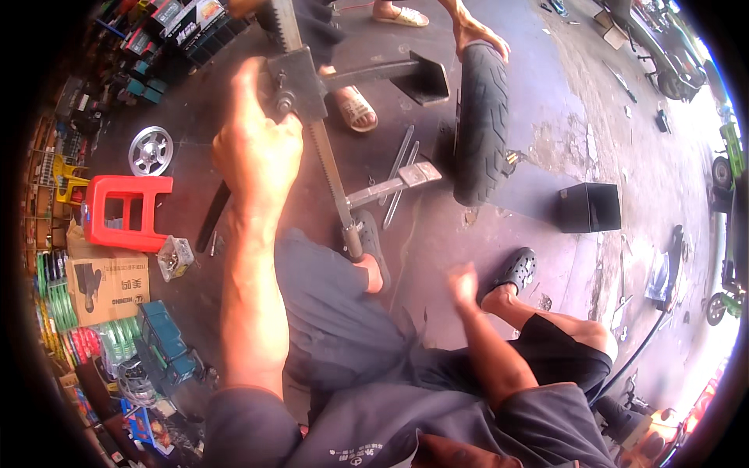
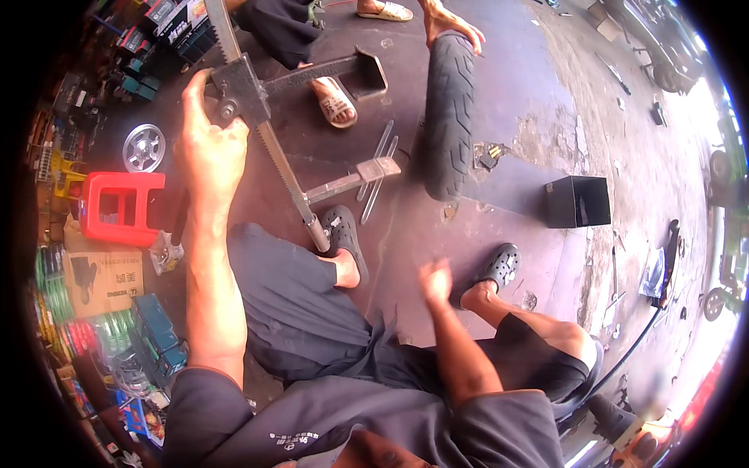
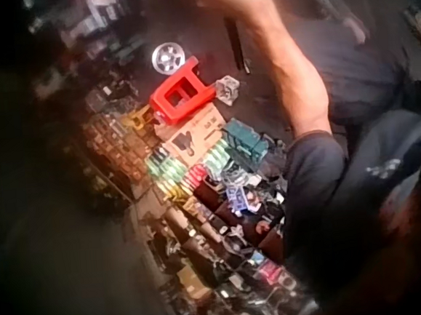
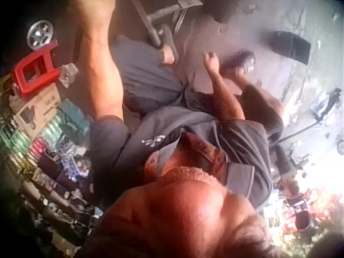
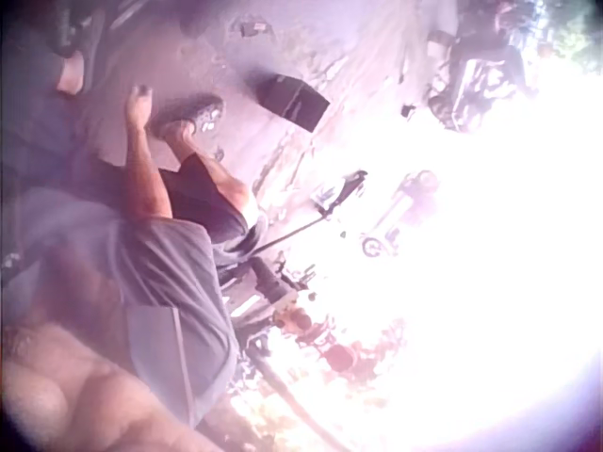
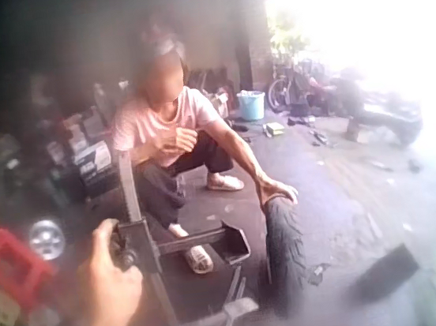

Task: The person uses a bead breaker tool to loosen a tire from a motorcycle wheel rim and then uses tire irons to pry the tire off the rim.

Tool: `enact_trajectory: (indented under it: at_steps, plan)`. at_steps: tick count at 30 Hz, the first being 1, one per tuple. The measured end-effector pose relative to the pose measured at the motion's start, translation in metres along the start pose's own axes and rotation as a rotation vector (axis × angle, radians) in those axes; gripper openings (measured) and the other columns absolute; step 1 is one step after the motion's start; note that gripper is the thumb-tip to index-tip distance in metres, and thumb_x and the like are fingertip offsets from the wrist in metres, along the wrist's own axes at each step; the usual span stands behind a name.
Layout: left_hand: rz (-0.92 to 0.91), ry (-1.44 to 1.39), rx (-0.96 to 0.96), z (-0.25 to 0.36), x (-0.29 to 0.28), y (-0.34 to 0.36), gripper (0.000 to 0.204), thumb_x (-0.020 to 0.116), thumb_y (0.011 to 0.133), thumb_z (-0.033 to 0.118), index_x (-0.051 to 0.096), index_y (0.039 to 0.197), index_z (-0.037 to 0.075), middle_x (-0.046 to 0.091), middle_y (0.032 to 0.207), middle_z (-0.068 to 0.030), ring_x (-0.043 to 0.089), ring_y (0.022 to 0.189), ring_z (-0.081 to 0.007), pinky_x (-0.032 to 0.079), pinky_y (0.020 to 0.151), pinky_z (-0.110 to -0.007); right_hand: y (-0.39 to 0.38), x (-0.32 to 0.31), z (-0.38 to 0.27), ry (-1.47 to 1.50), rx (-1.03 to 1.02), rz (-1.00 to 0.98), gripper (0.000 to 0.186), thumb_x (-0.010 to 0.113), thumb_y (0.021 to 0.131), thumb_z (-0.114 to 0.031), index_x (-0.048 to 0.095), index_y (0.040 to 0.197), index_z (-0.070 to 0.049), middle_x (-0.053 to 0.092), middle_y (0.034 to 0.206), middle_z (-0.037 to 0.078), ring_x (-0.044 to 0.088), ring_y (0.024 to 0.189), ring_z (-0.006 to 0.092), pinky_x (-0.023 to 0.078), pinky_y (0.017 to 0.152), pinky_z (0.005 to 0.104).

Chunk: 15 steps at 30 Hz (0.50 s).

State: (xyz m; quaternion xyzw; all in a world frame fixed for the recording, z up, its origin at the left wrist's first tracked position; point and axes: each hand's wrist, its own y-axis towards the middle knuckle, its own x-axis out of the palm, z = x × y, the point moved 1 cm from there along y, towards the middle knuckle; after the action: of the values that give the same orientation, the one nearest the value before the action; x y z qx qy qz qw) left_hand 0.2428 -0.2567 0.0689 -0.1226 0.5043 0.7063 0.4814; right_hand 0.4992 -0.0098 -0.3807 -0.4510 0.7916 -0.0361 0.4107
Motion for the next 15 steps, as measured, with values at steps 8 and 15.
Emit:
enact_trajectory:
  at_steps: [8, 15]
  plan:
    - [-0.038, -0.455, 0.096, -0.013, 0.014, 0.003, 0.061, 0.059, 0.077, -0.015, 0.045, 0.134, 0.002, 0.060, 0.117, -0.0111, 0.059, 0.106, -0.0158, 0.049, 0.090, -0.028, -0.158, 0.054, -0.017, -0.395, -0.200, -1.416, 0.026, 0.060, 0.090, -0.029, 0.072, 0.097, -0.006, 0.071, 0.095, 0.009, 0.065, 0.084, 0.0222, 0.051, 0.072, 0.0365]
    - [0.010, -0.233, 0.015, 0.002, 0.039, 0.010, 0.061, 0.069, 0.077, -0.011, 0.048, 0.133, 0.000, 0.063, 0.106, -0.0079, 0.061, 0.094, -0.0139, 0.049, 0.084, -0.026, -0.146, 0.051, -0.001, -0.561, -0.207, -1.530, 0.030, 0.061, 0.088, -0.035, 0.073, 0.100, -0.010, 0.071, 0.100, 0.008, 0.065, 0.094, 0.0233, 0.052, 0.080, 0.0384]
